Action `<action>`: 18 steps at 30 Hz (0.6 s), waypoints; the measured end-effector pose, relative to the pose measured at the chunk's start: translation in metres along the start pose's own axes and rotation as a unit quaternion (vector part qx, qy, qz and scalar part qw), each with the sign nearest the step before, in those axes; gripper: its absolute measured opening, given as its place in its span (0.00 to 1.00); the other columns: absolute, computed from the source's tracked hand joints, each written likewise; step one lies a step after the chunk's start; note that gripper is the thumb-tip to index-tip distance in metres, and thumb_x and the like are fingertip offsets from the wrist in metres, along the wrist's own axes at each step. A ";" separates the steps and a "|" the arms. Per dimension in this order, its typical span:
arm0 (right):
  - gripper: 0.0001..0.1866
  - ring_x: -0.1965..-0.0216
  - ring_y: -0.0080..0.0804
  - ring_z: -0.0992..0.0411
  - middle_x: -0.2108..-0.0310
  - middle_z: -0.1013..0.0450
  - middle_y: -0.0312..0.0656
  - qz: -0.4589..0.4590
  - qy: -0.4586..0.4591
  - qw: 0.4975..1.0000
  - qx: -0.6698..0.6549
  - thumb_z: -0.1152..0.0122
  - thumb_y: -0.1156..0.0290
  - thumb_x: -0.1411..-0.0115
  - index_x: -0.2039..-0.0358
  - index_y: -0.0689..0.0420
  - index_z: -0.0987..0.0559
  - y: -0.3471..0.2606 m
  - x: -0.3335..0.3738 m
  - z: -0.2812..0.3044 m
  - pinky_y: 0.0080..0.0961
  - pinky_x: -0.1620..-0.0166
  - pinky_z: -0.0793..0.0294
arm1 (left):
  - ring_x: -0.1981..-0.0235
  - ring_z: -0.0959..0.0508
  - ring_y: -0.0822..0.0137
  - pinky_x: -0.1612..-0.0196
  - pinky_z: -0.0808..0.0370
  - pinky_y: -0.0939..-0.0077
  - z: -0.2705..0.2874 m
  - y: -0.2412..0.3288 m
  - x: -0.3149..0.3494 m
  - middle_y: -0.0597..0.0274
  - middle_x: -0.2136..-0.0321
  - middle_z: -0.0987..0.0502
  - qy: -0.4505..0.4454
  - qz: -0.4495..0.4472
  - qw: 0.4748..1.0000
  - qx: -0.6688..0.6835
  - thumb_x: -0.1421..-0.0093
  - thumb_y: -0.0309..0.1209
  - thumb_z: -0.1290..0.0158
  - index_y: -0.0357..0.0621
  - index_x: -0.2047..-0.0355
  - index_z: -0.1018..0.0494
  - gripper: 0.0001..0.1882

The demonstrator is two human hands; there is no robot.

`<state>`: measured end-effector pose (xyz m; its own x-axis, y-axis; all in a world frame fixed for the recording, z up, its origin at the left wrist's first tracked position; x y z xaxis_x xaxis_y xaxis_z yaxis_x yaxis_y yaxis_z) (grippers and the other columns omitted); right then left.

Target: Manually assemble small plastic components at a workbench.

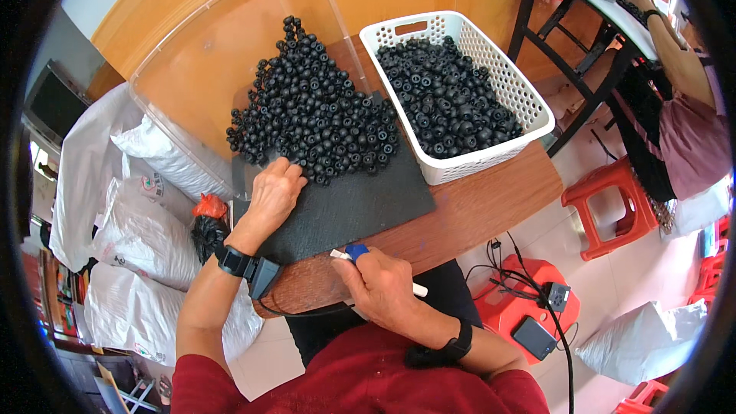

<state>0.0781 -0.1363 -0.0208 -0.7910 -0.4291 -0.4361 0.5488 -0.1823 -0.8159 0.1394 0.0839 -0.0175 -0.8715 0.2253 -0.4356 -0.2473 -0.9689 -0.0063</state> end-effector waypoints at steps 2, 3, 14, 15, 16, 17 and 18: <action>0.06 0.82 0.37 0.31 0.80 0.30 0.47 -0.011 -0.004 1.000 0.004 0.39 0.75 0.43 0.67 0.65 0.23 0.001 0.000 0.001 0.27 0.78 0.33 | 0.72 0.27 0.52 0.69 0.29 0.60 0.005 0.000 0.003 0.53 0.77 0.32 -0.009 0.026 1.000 0.008 0.51 0.26 0.41 0.38 0.78 0.31 0.08; 0.06 0.82 0.37 0.31 0.80 0.30 0.47 -0.009 -0.002 1.000 0.005 0.39 0.75 0.43 0.67 0.65 0.23 0.001 0.001 0.002 0.27 0.78 0.33 | 0.72 0.27 0.51 0.70 0.29 0.60 0.007 0.000 0.005 0.53 0.77 0.32 -0.002 0.023 1.000 0.013 0.51 0.26 0.42 0.38 0.78 0.29 0.07; 0.12 0.84 0.46 0.32 0.84 0.34 0.50 -0.060 0.034 0.996 -0.058 0.39 0.71 0.42 0.79 0.62 0.29 0.004 -0.008 0.006 0.35 0.80 0.37 | 0.81 0.24 0.76 0.78 0.27 0.84 0.024 0.025 0.039 0.59 0.75 0.22 -0.109 0.375 0.663 0.639 0.40 0.31 0.43 0.33 0.61 0.26 0.12; 0.12 0.83 0.46 0.33 0.83 0.34 0.49 -0.058 0.035 0.996 -0.053 0.40 0.72 0.42 0.78 0.62 0.29 0.004 -0.009 0.005 0.35 0.80 0.37 | 0.80 0.24 0.75 0.78 0.27 0.83 0.030 0.035 0.040 0.57 0.74 0.22 -0.094 0.377 0.615 0.686 0.40 0.31 0.44 0.33 0.60 0.26 0.12; 0.12 0.83 0.46 0.33 0.83 0.34 0.49 -0.064 0.034 0.996 -0.052 0.40 0.72 0.42 0.78 0.62 0.29 0.005 -0.010 0.005 0.35 0.80 0.37 | 0.79 0.24 0.73 0.77 0.27 0.81 0.033 0.045 0.042 0.55 0.73 0.21 -0.077 0.377 0.564 0.730 0.40 0.30 0.44 0.33 0.60 0.27 0.13; 0.11 0.83 0.46 0.33 0.83 0.34 0.49 -0.057 0.035 0.997 -0.049 0.40 0.72 0.42 0.78 0.62 0.29 0.003 -0.011 0.006 0.35 0.80 0.37 | 0.79 0.23 0.72 0.77 0.27 0.80 0.034 0.052 0.044 0.53 0.72 0.21 -0.074 0.368 0.546 0.750 0.39 0.31 0.45 0.33 0.59 0.27 0.13; 0.11 0.84 0.46 0.33 0.83 0.34 0.48 -0.048 0.036 0.997 -0.046 0.41 0.73 0.42 0.78 0.62 0.29 0.001 -0.011 0.006 0.36 0.80 0.38 | 0.79 0.23 0.72 0.77 0.27 0.80 0.033 0.056 0.048 0.53 0.72 0.21 -0.077 0.371 0.542 0.750 0.39 0.31 0.45 0.33 0.59 0.27 0.13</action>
<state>0.0891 -0.1365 -0.0148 -0.8577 -0.3478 -0.3787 0.4457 -0.1355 -0.8849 0.0698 0.0438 -0.0089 -0.9635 -0.0519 0.2627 0.2290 0.3488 0.9088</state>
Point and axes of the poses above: each hand's wrist, its own x-axis away from the middle knuckle, its own z-axis out of the back of the hand, y = z × x, the point moved 4 cm from there along -x, towards the middle knuckle
